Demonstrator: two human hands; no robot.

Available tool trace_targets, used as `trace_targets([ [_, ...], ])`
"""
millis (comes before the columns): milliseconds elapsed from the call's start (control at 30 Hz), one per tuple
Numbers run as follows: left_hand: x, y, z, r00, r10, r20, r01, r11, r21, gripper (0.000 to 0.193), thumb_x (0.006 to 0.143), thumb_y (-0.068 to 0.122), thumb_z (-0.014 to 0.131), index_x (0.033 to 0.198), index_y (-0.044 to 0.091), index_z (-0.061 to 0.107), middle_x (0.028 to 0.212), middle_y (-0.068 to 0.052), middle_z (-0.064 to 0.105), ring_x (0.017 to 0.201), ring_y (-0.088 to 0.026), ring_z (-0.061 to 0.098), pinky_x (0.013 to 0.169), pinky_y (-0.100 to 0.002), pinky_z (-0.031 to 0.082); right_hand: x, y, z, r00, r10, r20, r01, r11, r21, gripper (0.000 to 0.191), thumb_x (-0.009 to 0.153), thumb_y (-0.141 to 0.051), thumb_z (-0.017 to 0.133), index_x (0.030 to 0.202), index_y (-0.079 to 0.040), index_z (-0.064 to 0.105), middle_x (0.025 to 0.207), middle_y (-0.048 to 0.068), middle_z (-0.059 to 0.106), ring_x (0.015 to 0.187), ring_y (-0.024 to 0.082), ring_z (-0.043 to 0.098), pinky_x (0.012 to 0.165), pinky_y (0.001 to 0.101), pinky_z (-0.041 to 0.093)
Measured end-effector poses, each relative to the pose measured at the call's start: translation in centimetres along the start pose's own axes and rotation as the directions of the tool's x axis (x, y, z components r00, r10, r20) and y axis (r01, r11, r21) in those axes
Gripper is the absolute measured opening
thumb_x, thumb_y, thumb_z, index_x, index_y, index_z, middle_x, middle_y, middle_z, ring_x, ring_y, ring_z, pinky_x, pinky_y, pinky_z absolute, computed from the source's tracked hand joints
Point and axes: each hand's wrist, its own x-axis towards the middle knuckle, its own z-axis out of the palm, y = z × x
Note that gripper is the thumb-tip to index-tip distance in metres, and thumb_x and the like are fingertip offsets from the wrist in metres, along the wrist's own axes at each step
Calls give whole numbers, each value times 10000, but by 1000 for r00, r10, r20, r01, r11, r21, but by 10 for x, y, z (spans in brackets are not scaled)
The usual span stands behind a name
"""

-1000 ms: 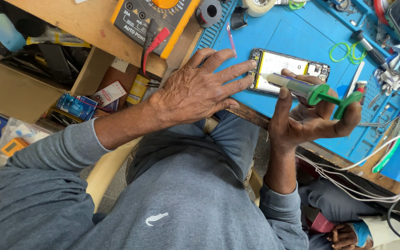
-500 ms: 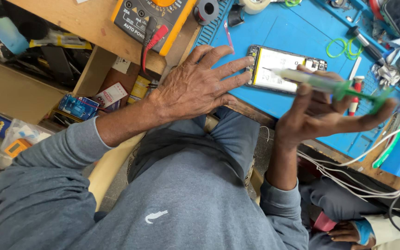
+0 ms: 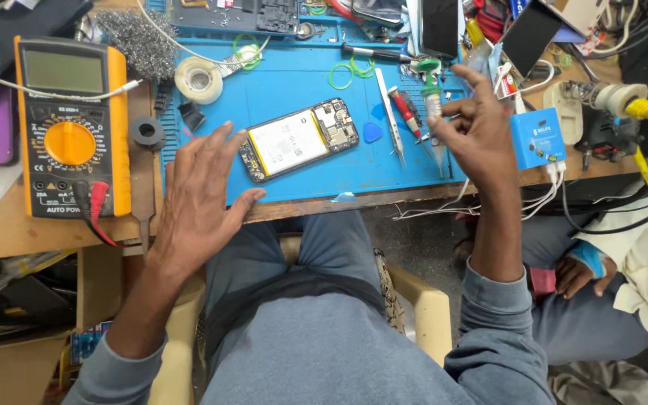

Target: The person works on a disassembled smartphone on a blue mat, using a red-handled screwdriver to loosen screws around the battery and a syringe to apply liquid along the battery edges. The person then uses a yellow-handled screwdriver to continue prying and adjusting internal components.

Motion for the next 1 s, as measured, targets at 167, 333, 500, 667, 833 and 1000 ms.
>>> trace_targets([
  [167, 0, -6, 11, 998, -58, 22, 59, 998, -15, 787, 832, 237, 820, 1505, 25, 472, 1435, -186, 566, 1335, -399, 479, 1127, -507, 375, 20, 1, 16, 990, -137, -30, 119, 935, -334, 535, 925, -119, 817, 1401, -49, 582, 1046, 158, 762, 825, 216, 745, 702, 360, 589],
  [333, 8, -3, 22, 997, -74, -21, 74, 997, 25, 783, 840, 274, 849, 1492, 20, 498, 1378, -223, 590, 1308, -404, 489, 1150, -506, 365, -8, 21, 15, 862, -422, -280, 339, 892, -300, 276, 996, -77, 779, 1244, -54, 661, 982, 111, 742, 850, 243, 712, 779, 368, 575],
  [500, 11, -3, 37, 1000, -9, 16, 7, 991, 133, 776, 856, 296, 849, 1468, -25, 494, 1359, -165, 648, 1271, -360, 506, 1166, -476, 376, -106, 41, 22, 775, -104, -623, 240, 961, 138, 136, 1046, -123, 696, 1120, -13, 724, 886, 89, 730, 777, 149, 699, 687, 250, 553],
  [667, -2, -36, 58, 998, 45, -53, -34, 980, 194, 833, 797, 318, 902, 1467, -15, 535, 1334, -203, 613, 1260, -326, 492, 1105, -433, 449, -170, 99, -38, 282, 49, -958, 600, 770, 216, 281, 1138, -226, 553, 1012, 6, 651, 848, 127, 686, 688, 171, 623, 628, 290, 522],
  [833, -4, -63, 69, 977, 162, -140, -148, 983, 108, 781, 899, 324, 857, 1462, -61, 477, 1352, -261, 512, 1300, -328, 465, 1037, -398, 486, -192, 161, -129, 378, 513, -771, 352, 690, 632, 241, 1057, -227, 552, 1095, -17, 665, 860, 103, 696, 735, 161, 651, 688, 275, 548],
  [1000, 2, -47, 61, 989, 110, -94, -99, 989, 113, 854, 841, 312, 873, 1498, -52, 465, 1393, -267, 506, 1286, -331, 488, 1114, -467, 439, -138, 233, -150, 576, 479, -663, 232, 681, 694, 209, 1076, -296, 596, 1005, -99, 596, 814, 64, 678, 656, 122, 573, 550, 260, 414],
])
